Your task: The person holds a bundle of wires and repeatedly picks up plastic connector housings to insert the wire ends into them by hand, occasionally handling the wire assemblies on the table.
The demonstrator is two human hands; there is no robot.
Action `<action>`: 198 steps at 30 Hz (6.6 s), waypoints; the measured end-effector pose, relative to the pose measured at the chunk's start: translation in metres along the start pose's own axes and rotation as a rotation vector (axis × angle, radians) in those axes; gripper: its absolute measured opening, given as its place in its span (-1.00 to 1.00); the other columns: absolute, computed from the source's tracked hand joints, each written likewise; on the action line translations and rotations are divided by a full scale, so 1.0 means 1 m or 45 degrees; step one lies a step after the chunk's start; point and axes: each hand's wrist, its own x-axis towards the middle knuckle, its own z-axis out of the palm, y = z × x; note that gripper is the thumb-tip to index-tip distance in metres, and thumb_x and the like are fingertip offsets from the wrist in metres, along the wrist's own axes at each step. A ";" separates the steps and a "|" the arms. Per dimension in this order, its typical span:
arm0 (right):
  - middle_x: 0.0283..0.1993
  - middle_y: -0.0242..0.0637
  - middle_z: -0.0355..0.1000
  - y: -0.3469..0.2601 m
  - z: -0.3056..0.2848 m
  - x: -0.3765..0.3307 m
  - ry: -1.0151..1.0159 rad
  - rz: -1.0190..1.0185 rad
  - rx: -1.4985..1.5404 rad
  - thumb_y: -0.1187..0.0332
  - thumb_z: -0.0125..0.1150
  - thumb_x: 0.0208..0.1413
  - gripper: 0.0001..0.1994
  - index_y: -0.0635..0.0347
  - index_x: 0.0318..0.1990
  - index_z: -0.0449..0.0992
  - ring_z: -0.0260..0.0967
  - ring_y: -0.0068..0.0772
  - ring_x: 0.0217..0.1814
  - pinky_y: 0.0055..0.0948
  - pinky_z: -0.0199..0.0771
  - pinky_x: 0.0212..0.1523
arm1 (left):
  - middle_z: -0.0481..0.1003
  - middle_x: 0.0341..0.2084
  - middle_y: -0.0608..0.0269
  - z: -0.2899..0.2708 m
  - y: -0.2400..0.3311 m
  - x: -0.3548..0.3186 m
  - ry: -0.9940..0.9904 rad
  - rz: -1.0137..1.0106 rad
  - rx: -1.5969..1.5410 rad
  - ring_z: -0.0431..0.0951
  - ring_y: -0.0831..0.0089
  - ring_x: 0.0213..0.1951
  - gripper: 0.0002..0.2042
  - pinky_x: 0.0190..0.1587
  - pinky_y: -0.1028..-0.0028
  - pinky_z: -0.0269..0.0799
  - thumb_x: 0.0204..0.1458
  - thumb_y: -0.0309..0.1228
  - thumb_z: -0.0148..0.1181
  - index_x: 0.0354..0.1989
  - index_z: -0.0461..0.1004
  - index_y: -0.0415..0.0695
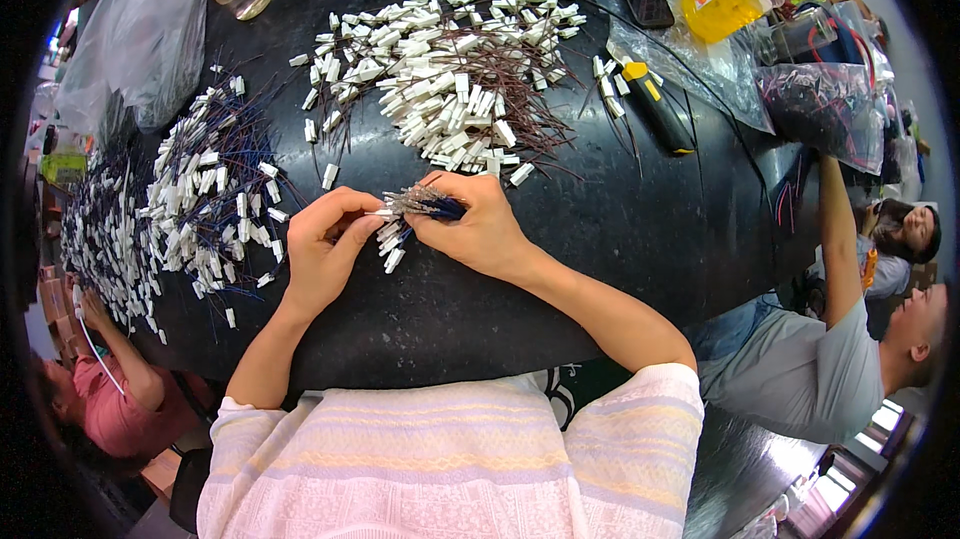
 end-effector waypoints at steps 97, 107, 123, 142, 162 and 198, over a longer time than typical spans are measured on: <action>-0.60 -0.45 0.38 -0.006 0.003 -0.005 -0.045 0.165 -0.144 0.55 0.16 -0.09 -0.96 0.30 -0.47 0.42 0.26 -0.74 -0.56 -0.69 0.25 -0.52 | 0.45 -0.51 0.25 0.010 -0.007 -0.008 0.016 -0.012 -0.184 0.36 0.69 -0.54 -0.89 -0.47 0.69 0.27 -0.18 -0.70 0.19 -0.43 0.43 -0.33; -0.61 -0.41 0.35 -0.012 -0.001 -0.001 -0.001 0.274 0.220 0.53 0.12 -0.04 -0.94 0.31 -0.43 0.37 0.24 -0.71 -0.57 -0.67 0.21 -0.52 | 0.38 -0.29 0.19 -0.024 0.007 0.011 -0.187 0.447 0.435 0.34 0.31 -0.28 -0.63 -0.22 0.42 0.32 -0.43 -0.60 0.30 -0.30 0.43 -0.21; -0.66 -0.39 0.30 -0.012 0.000 -0.003 -0.067 0.300 0.353 0.54 0.13 -0.06 -0.93 0.27 -0.39 0.37 0.16 -0.71 -0.68 -0.71 0.07 -0.65 | 0.49 -0.50 0.12 -0.015 0.001 0.007 0.069 -0.393 -0.833 0.51 0.48 -0.51 -0.87 -0.49 0.63 0.44 -0.02 -0.58 0.10 -0.30 0.42 -0.39; -0.60 -0.49 0.31 -0.010 0.009 -0.003 0.013 0.268 -0.005 0.52 0.17 -0.07 -0.92 0.26 -0.43 0.38 0.20 -0.78 -0.60 -0.73 0.19 -0.59 | 0.45 -0.68 0.18 -0.006 -0.006 0.003 0.050 -0.532 -0.965 0.30 0.68 -0.79 -0.85 -0.83 0.74 0.01 0.05 -0.47 0.07 -0.51 0.34 -0.24; -0.62 -0.44 0.36 -0.008 0.013 -0.005 0.030 -0.037 -0.183 0.54 0.16 -0.09 -0.90 0.34 -0.38 0.42 0.21 -0.78 -0.61 -0.70 0.18 -0.60 | 0.43 -0.69 0.23 0.014 0.004 -0.004 0.176 -0.593 -0.845 0.29 0.69 -0.73 -0.85 -0.73 0.73 0.03 0.04 -0.45 0.09 -0.51 0.35 -0.23; -0.51 -0.45 0.37 -0.007 0.003 -0.010 0.163 0.151 0.164 0.54 0.20 -0.16 -0.87 0.32 -0.41 0.40 0.22 -0.76 -0.50 -0.67 0.26 -0.46 | 0.46 -0.56 0.22 -0.013 0.006 0.004 -0.123 -0.614 -1.093 0.27 0.71 -0.67 -0.84 -0.66 0.74 0.10 -0.08 -0.56 0.18 -0.32 0.40 -0.34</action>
